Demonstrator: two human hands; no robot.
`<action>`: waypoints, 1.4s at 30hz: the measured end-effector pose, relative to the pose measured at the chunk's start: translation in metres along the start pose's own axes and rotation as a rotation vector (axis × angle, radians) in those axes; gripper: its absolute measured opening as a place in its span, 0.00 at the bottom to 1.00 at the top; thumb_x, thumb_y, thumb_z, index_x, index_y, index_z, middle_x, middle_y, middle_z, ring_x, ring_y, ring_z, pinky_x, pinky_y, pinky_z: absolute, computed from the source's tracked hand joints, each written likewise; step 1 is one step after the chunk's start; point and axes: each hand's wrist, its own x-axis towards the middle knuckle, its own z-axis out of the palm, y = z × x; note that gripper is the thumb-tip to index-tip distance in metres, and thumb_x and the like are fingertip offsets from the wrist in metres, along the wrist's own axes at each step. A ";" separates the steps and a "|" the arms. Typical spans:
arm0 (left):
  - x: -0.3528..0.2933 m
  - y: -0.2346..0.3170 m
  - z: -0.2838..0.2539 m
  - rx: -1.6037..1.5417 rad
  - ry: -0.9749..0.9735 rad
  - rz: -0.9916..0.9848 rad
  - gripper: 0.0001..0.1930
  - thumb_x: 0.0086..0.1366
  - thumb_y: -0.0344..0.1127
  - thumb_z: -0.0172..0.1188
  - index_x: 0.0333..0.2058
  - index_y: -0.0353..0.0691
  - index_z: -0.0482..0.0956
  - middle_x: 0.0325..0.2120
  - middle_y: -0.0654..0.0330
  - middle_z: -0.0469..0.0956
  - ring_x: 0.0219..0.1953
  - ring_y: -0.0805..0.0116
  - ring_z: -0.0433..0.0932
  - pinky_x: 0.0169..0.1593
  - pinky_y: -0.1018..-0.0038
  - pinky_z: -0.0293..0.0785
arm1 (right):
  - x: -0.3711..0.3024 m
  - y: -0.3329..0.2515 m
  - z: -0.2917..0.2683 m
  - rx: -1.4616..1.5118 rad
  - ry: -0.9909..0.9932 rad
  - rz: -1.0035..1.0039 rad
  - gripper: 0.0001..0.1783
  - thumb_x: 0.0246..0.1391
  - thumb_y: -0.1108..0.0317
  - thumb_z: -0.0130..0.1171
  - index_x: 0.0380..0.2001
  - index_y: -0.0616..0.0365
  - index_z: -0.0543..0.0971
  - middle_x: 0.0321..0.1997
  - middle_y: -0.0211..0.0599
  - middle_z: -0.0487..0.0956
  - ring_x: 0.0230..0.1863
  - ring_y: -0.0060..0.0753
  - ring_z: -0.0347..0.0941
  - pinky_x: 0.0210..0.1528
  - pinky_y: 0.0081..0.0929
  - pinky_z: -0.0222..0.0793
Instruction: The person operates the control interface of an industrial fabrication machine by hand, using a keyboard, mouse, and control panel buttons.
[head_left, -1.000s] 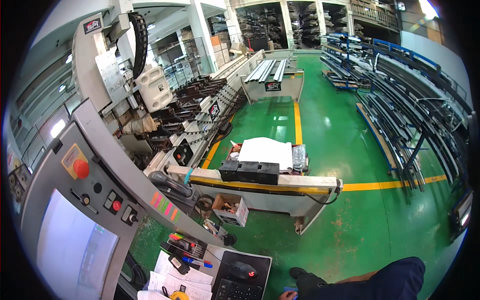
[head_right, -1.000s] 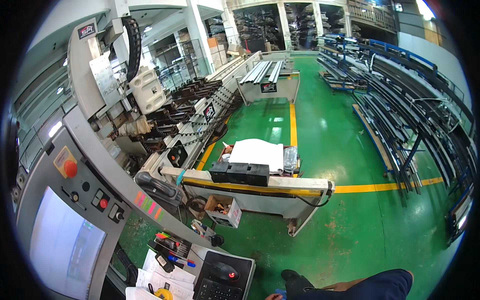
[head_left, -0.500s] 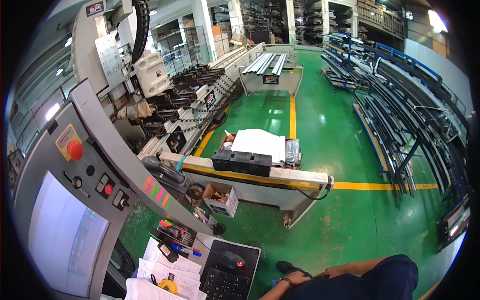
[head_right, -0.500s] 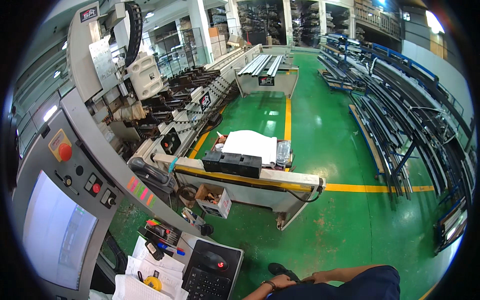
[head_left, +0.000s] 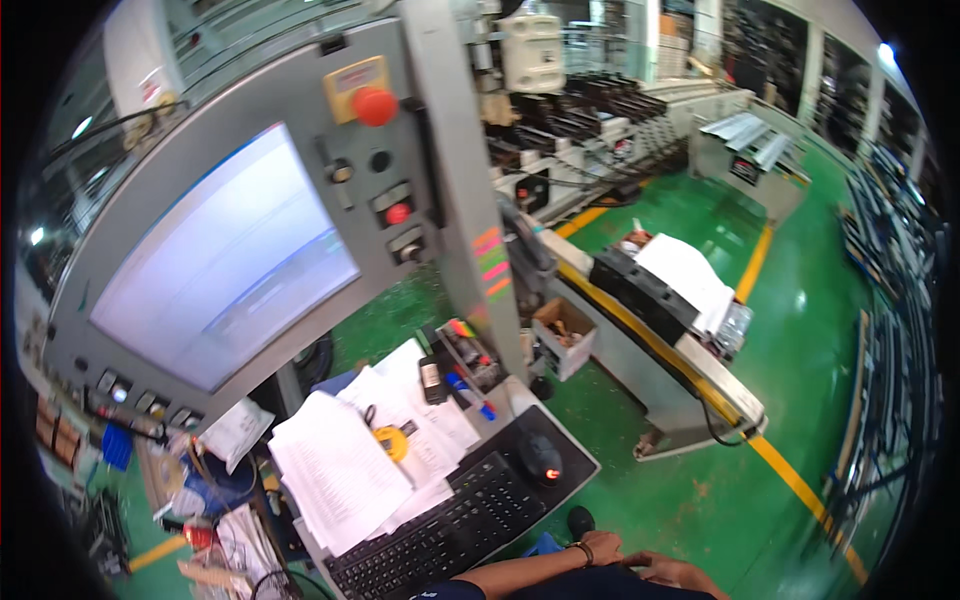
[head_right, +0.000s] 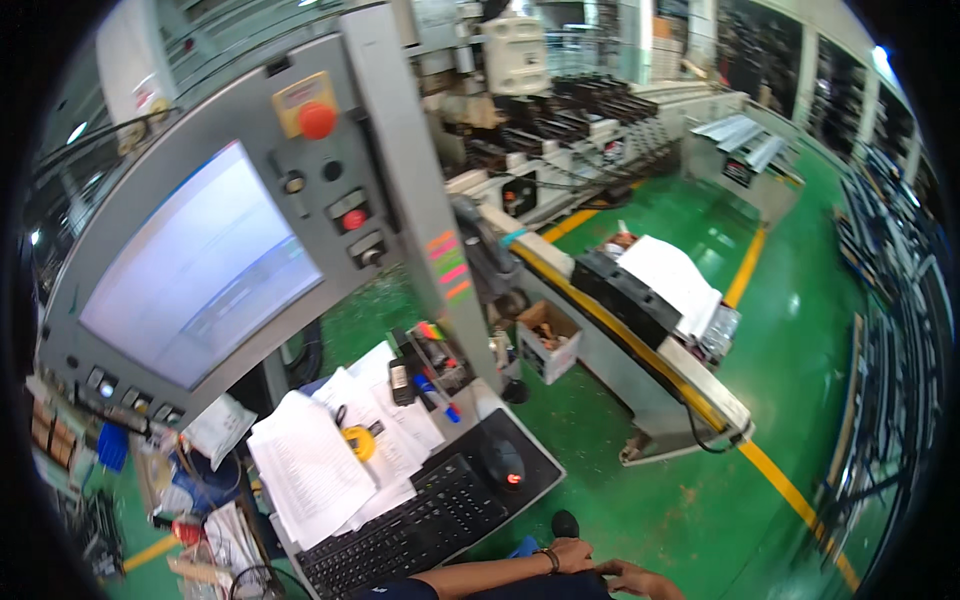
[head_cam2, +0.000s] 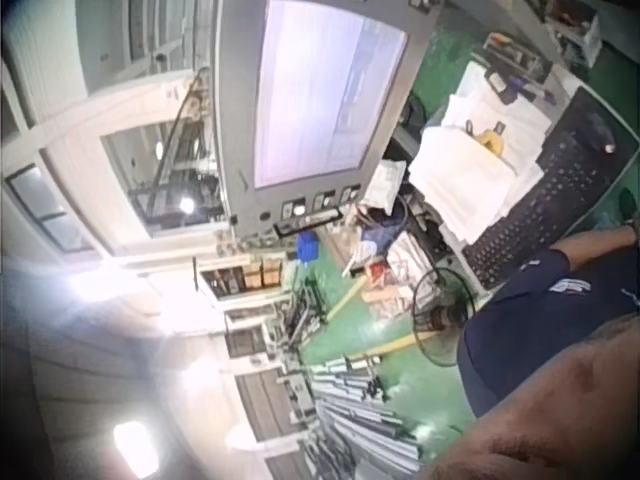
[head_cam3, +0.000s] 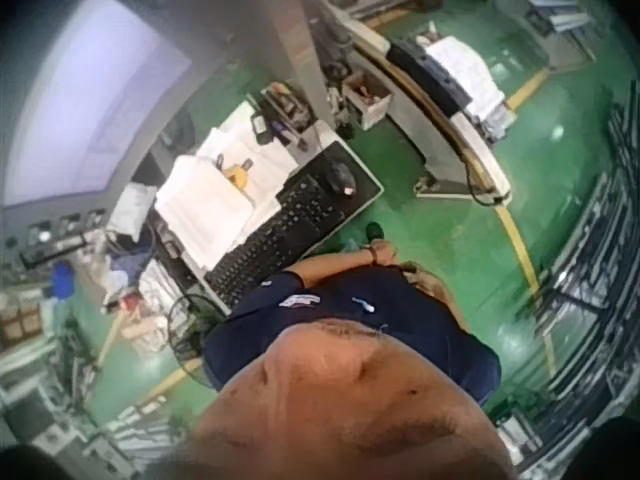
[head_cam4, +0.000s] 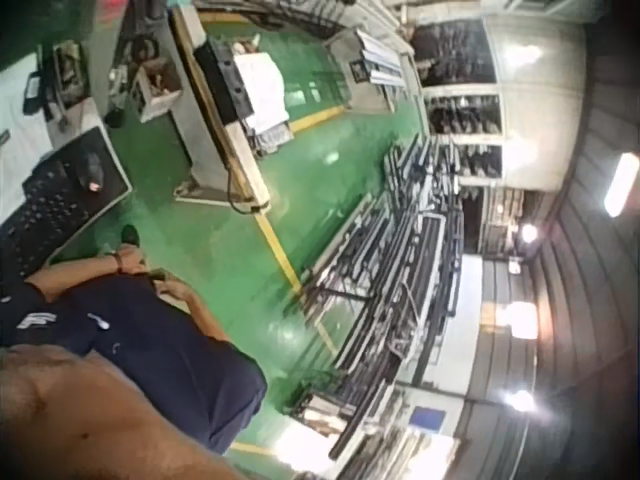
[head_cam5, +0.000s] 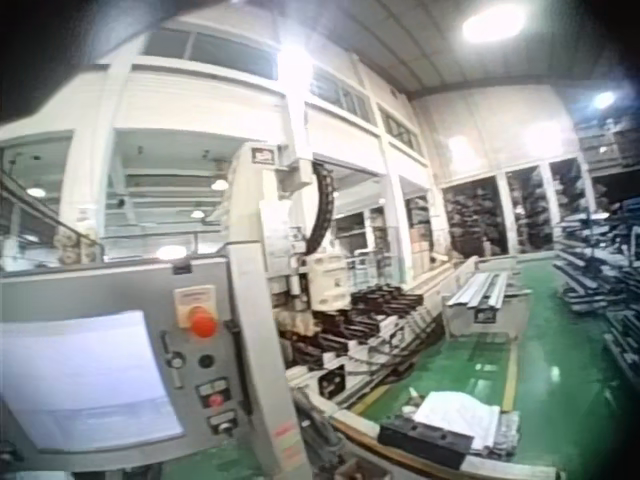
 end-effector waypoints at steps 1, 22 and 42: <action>-0.001 -0.001 -0.001 -0.021 0.017 -0.013 0.21 0.67 0.53 0.68 0.40 0.38 0.92 0.40 0.38 0.92 0.46 0.34 0.92 0.51 0.41 0.85 | -0.001 0.003 -0.004 0.095 -0.036 -0.039 0.37 0.61 0.69 0.71 0.73 0.66 0.77 0.65 0.52 0.88 0.60 0.41 0.87 0.60 0.38 0.83; 0.024 -0.186 0.095 -0.712 0.365 -0.357 0.23 0.78 0.55 0.67 0.49 0.38 0.91 0.41 0.51 0.91 0.45 0.60 0.90 0.52 0.54 0.83 | 0.163 -0.198 -0.029 -0.147 0.812 -1.066 0.24 0.72 0.78 0.63 0.68 0.65 0.79 0.64 0.44 0.83 0.61 0.38 0.82 0.68 0.40 0.78; -0.057 -0.311 0.249 -0.630 0.821 -0.576 0.25 0.77 0.58 0.69 0.54 0.42 0.93 0.48 0.49 0.92 0.50 0.50 0.91 0.58 0.53 0.86 | 0.087 -0.346 0.143 -0.885 0.459 -1.378 0.34 0.67 0.66 0.64 0.74 0.63 0.76 0.75 0.58 0.78 0.75 0.64 0.78 0.78 0.48 0.72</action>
